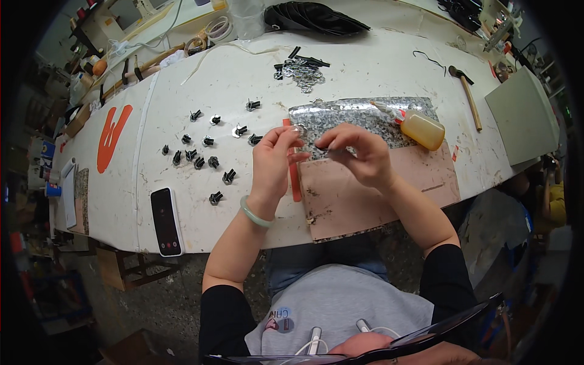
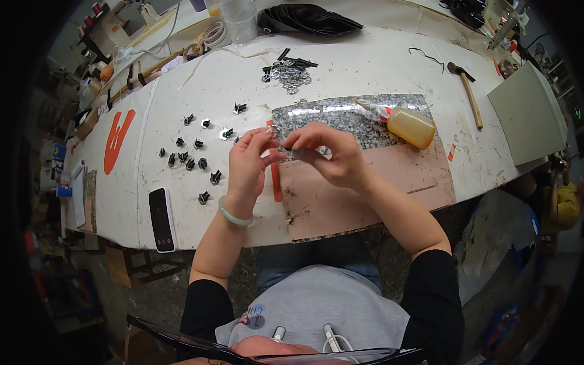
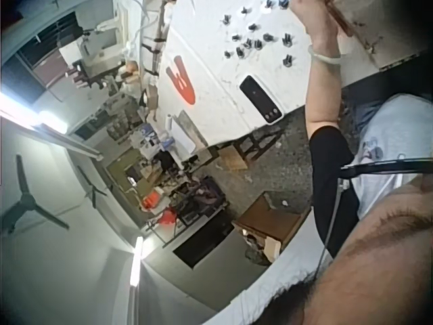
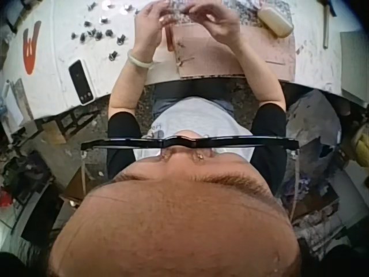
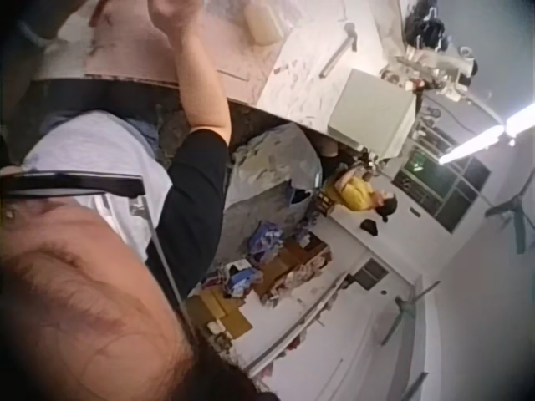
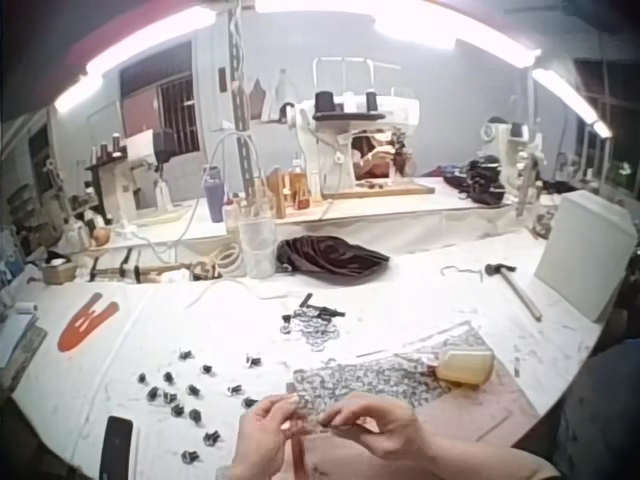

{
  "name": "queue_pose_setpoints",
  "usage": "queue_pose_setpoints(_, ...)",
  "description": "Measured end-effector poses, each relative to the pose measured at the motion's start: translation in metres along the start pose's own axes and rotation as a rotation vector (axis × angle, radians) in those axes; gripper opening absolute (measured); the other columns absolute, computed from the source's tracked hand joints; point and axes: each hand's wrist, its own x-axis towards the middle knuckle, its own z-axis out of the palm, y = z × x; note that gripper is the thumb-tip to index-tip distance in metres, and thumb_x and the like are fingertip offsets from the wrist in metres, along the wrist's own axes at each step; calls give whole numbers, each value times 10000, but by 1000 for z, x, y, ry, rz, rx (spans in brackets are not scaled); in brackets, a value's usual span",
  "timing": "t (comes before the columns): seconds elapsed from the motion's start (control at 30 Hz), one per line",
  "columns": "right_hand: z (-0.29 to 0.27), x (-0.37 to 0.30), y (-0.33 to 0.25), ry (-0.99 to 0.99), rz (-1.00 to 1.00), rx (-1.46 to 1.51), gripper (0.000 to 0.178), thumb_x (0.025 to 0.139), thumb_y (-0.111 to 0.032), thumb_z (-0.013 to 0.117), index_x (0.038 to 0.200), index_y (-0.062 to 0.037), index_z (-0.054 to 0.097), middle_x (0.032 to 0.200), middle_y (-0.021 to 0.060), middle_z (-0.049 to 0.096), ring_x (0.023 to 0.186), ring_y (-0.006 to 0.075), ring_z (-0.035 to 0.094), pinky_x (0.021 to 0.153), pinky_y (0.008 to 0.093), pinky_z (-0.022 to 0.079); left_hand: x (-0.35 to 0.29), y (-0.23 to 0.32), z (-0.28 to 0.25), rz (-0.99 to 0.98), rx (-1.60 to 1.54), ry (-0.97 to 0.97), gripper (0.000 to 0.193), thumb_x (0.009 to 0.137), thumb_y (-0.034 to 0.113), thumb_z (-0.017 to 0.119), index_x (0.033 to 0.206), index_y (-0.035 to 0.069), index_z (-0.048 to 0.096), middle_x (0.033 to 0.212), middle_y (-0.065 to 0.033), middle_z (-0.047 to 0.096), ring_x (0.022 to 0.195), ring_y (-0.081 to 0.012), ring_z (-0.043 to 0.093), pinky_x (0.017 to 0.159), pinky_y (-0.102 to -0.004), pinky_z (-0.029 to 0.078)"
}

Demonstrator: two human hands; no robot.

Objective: The person applies glue from a dispenser bottle onto small straps and attaches them to metal loops by hand.

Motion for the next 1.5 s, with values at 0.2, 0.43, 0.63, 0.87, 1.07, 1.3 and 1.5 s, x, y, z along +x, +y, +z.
queue_pose_setpoints(0.2, -16, 5, 1, 147, 641, 379, 222, 834, -111, 637, 1024, -6, 592, 877, 21, 652, 780, 64, 581, 645, 216, 465, -1, 9, 1, -326, -266, -156, 138, 873, 116, 558, 957, 8, 580, 823, -34, 598, 728, -104, 597, 626, -253, 562)
queue_pose_setpoints(0.43, -16, 8, 1, 116, 766, 374, 177, 837, -123, 639, 960, 3, 622, 833, 29, 636, 742, 79, 571, 652, 234, 454, -5, 10, 5, -170, -65, -244, 248, 886, 85, 549, 1101, -37, 571, 864, -58, 617, 761, -107, 610, 647, -260, 576)
queue_pose_setpoints(0.63, -17, 7, 4, 15, 812, 549, 191, 837, -125, 647, 965, 13, 617, 803, 49, 627, 705, 111, 592, 651, 249, 486, -5, 14, 3, -187, -154, -322, 268, 898, 69, 542, 1140, -44, 552, 871, -73, 617, 779, -120, 620, 661, -252, 566)
queue_pose_setpoints(0.87, -16, 5, 6, -45, 905, 567, 192, 831, -113, 651, 962, 19, 608, 824, 76, 643, 646, 136, 622, 607, 249, 502, -1, 10, -3, -159, -154, -381, 233, 890, 53, 554, 1101, -47, 549, 889, -73, 617, 752, -121, 612, 696, -249, 534)
queue_pose_setpoints(1.07, -16, 4, 6, -22, 912, 588, 183, 831, -112, 646, 952, 19, 605, 803, 73, 635, 632, 137, 616, 602, 247, 500, 1, 9, -4, -197, -187, -379, 238, 877, 39, 563, 1100, -43, 554, 943, -76, 612, 777, -121, 606, 707, -257, 533)
queue_pose_setpoints(1.3, -14, 5, 3, -26, 880, 601, 167, 843, -109, 634, 950, 16, 602, 803, 72, 630, 664, 130, 619, 629, 242, 503, -2, 9, 0, -194, -217, -333, 320, 860, 14, 563, 1175, -20, 516, 996, -72, 607, 787, -114, 598, 700, -235, 526)
queue_pose_setpoints(1.5, 0, 3, -2, 63, 613, 475, 209, 835, -43, 628, 1032, 18, 595, 842, 76, 644, 749, 138, 637, 712, 253, 525, 0, 11, -4, -201, -191, -327, 381, 854, 34, 593, 1213, -34, 482, 989, -64, 598, 825, -120, 598, 721, -247, 515)
